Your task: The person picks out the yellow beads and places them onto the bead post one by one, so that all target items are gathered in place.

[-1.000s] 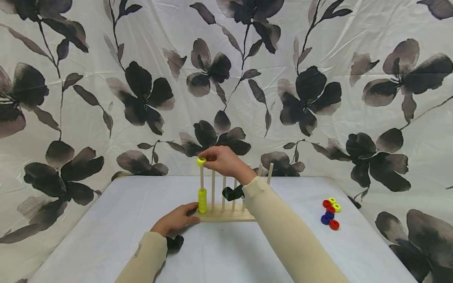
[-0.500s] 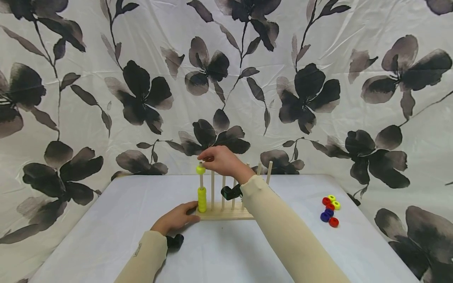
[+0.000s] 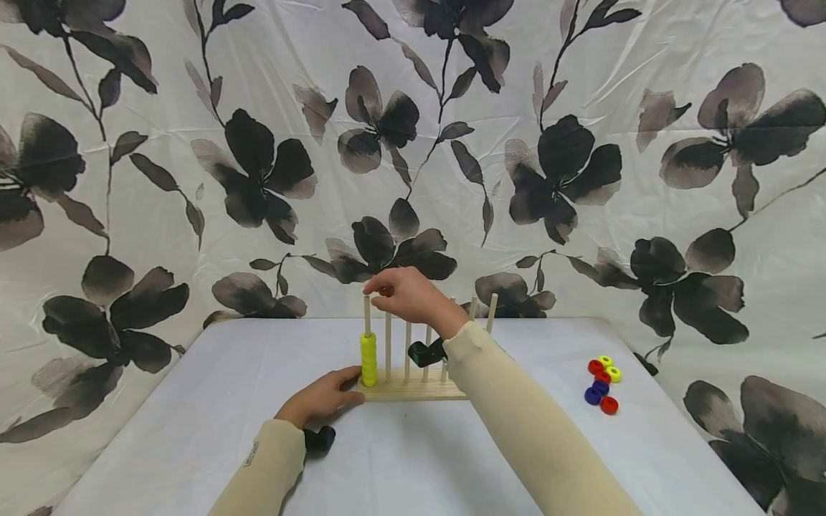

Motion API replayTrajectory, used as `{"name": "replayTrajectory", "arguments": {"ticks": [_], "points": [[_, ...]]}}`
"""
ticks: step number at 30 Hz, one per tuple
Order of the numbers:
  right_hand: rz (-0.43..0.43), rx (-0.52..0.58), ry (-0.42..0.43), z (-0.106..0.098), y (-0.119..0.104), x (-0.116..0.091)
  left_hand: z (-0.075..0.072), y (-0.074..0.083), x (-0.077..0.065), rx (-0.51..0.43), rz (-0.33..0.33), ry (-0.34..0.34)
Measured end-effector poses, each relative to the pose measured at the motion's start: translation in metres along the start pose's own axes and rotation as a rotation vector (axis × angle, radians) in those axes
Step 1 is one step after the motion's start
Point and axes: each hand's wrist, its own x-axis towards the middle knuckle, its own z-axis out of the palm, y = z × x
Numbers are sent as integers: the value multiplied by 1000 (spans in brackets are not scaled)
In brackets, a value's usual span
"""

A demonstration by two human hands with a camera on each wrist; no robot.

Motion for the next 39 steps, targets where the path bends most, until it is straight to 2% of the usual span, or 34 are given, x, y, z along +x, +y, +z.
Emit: {"name": "replayTrajectory", "arguments": {"ticks": [6,20,39], "points": [[-39,-21,1,-6,0,-10,0,1,-1,-3,-5,-9],[-163,-118,89,-21,8,-30,1,-4,-2,23,19,25],[-69,-100,145,-52,40,-70,1,3,-3,49,20,22]]}}
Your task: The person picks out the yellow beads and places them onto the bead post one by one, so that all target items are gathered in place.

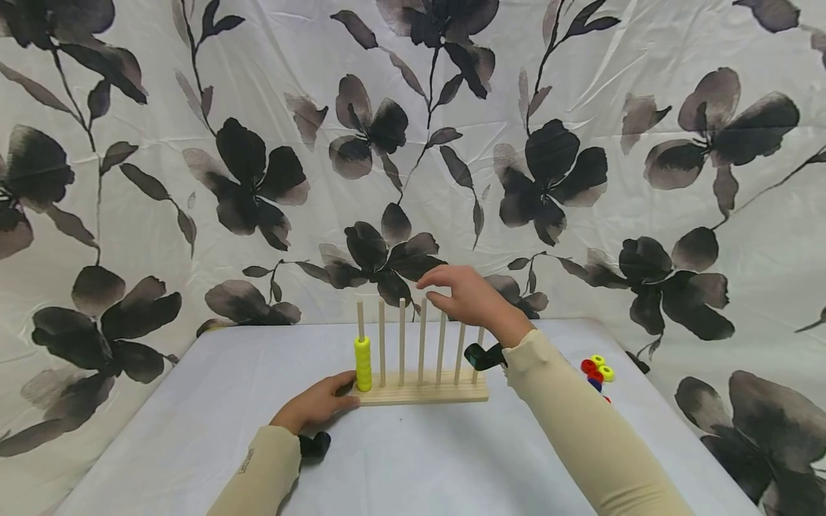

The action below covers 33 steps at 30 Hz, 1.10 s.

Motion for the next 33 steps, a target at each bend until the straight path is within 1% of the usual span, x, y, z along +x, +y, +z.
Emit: {"name": "replayTrajectory", "arguments": {"ticks": [5,9,14,20,24,29,33], "points": [[42,-9,14,-7,10,-13,-1,1,-2,1,2,-4],[75,-38,37,-12,20,-26,-1,2,-3,6,3,-7],[123,-17,76,-17,33,-41,-2,5,-4,-2,-7,-5],[172,8,99,-22,50,-58,-2,6,-4,-8,-9,-1],[217,37,108,-24,59,-67,-1,6,-4,-6,-8,3],[272,19,100,-25,69,-79,0,4,-3,-4,-4,8],[294,11,98,-25,78,-89,0,4,-2,-2,2,7]]}}
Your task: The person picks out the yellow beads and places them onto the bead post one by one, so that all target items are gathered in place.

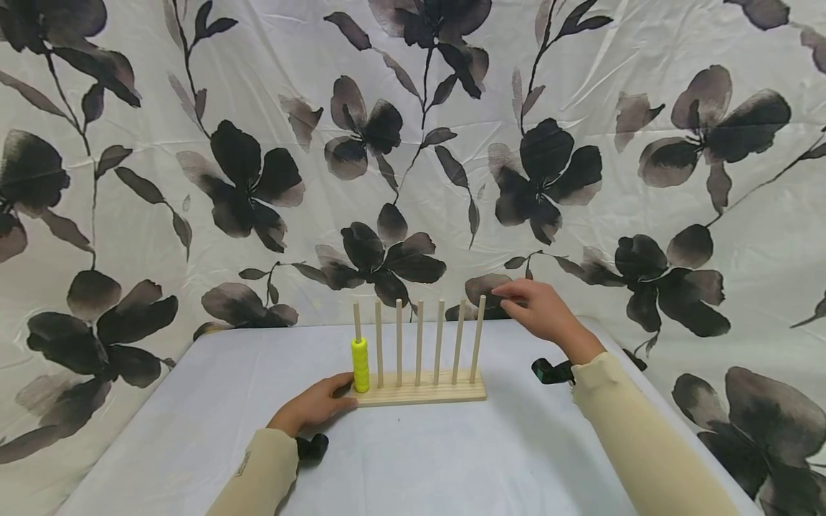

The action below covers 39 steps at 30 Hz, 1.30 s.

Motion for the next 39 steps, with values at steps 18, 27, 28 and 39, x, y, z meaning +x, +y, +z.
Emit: {"name": "replayTrajectory", "arguments": {"ticks": [18,27,28,39], "points": [[162,-94,-17,-6,45,-33,0,-1,-1,-2,5,0],[233,-117,3,-11,73,-53,2,-8,6,-6,10,5],[248,-120,-1,-12,76,-55,2,-8,6,-9,7,5],[336,-119,-61,-13,107,-73,1,-7,4,-2,13,-1]]}}
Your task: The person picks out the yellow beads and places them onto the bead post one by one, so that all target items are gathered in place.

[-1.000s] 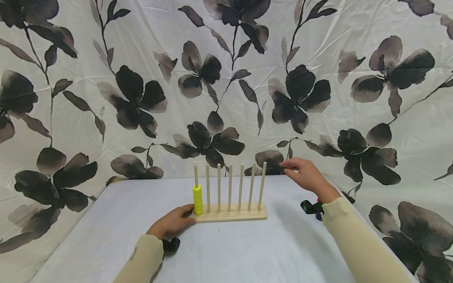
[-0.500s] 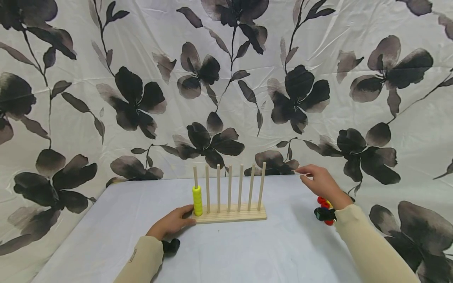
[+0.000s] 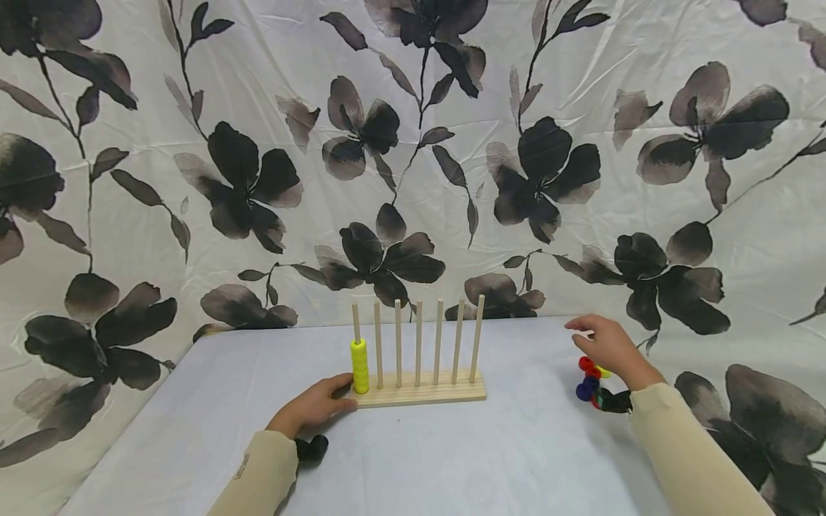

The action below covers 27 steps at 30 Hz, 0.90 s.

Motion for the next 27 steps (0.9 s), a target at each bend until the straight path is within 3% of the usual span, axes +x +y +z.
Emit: {"name": "replayTrajectory", "arguments": {"ticks": [18,27], "points": [[212,47,-175,6,42,-21,1,-1,3,-15,-5,8],[247,-5,-239,13,60,-28,2,-3,3,-19,0,8]]}}
